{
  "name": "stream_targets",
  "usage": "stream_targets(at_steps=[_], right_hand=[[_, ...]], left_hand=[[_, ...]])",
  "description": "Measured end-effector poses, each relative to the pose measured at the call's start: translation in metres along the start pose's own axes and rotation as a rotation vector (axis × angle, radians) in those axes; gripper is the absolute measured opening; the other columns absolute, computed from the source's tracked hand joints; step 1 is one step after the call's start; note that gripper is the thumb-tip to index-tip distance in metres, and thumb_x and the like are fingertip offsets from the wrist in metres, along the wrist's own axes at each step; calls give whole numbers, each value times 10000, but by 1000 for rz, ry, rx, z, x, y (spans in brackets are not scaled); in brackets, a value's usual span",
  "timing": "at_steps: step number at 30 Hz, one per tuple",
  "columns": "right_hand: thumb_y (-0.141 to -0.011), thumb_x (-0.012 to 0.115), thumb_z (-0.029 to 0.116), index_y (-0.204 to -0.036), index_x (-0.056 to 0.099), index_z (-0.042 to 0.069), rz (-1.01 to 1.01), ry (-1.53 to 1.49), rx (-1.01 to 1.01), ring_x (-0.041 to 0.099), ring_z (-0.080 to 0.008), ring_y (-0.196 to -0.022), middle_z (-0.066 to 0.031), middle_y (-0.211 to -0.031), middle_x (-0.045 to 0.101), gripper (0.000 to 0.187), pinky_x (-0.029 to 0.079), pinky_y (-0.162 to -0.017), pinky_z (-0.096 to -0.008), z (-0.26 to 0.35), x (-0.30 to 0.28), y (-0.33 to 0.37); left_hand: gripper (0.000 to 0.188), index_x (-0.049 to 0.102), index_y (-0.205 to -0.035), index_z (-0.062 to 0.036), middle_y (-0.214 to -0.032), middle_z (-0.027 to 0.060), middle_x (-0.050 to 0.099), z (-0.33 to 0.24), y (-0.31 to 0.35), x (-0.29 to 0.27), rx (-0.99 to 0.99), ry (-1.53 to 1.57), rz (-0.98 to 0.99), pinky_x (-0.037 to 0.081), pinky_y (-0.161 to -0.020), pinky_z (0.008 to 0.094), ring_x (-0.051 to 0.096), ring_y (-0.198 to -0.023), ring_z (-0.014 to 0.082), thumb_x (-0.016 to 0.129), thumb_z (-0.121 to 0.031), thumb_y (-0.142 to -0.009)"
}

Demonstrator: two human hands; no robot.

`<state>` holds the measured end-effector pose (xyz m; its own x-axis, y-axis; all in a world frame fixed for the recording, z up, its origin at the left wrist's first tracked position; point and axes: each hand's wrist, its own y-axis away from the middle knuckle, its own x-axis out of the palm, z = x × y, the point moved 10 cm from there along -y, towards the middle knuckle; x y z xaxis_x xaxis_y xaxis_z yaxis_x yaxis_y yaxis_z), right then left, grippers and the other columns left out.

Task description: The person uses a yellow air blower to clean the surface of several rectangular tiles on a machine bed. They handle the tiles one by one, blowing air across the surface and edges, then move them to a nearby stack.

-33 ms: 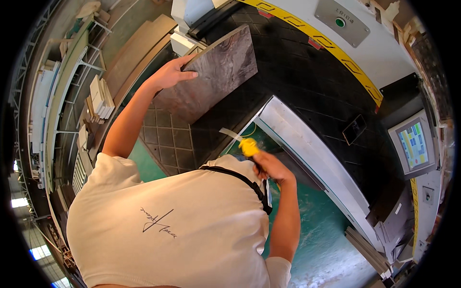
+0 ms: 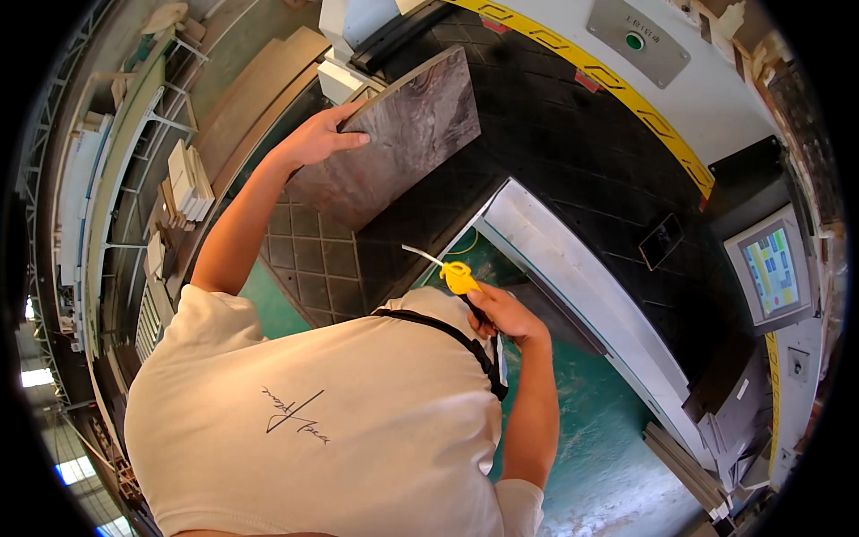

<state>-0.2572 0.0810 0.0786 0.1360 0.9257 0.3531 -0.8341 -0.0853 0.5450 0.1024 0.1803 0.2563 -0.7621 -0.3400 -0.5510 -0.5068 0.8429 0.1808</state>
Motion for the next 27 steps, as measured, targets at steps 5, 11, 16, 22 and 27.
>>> stream_targets(at_steps=[5, 11, 16, 22, 27], right_hand=[[-1115, 486, 461, -1206, 568, 85, -212, -285, -270, 525, -76, -609, -1, -759, 588, 396, 395, -554, -237, 72, 4, -6], [-1128, 478, 397, -1332, 560, 73, -168, -153, -232, 524, -76, -643, 7, -772, 593, 391, 395, -584, -228, 80, 35, -18], [-1083, 545, 467, -1259, 565, 55, 228, 69, -73, 611, -111, -692, -51, -822, 661, 448, 461, -595, -263, 74, 71, 35], [-1074, 491, 573, -913, 521, 69, -226, -201, -315, 505, -149, -570, -98, -715, 587, 529, 384, -531, -304, 42, -15, 70], [-985, 591, 658, -946, 562, 47, -9, -273, -227, 562, -202, -605, -109, -725, 590, 613, 425, -538, -312, -6, -6, 98]], left_hand=[[624, 529, -1542, -77, -1327, 91, 692, -2, -4, 2, -30, 26, 8, 478, -1049, 364, 621, -1186, 188, 741, -159, -960], [596, 550, -1526, -86, -1293, 83, 709, -3, -6, 0, -46, 17, -8, 490, -1026, 360, 627, -1168, 179, 733, -151, -963], [593, 554, -1523, -94, -1291, 83, 708, 12, -3, -2, -26, 71, -3, 500, -1015, 360, 631, -1155, 181, 738, -162, -963], [598, 558, -1517, -89, -1290, 88, 701, 5, -4, 0, 14, -7, 0, 498, -1015, 353, 628, -1149, 179, 751, -186, -959], [595, 557, -1517, -83, -1318, 104, 693, -1, 1, 7, -80, -8, 15, 490, -1028, 352, 630, -1156, 193, 748, -207, -967]])
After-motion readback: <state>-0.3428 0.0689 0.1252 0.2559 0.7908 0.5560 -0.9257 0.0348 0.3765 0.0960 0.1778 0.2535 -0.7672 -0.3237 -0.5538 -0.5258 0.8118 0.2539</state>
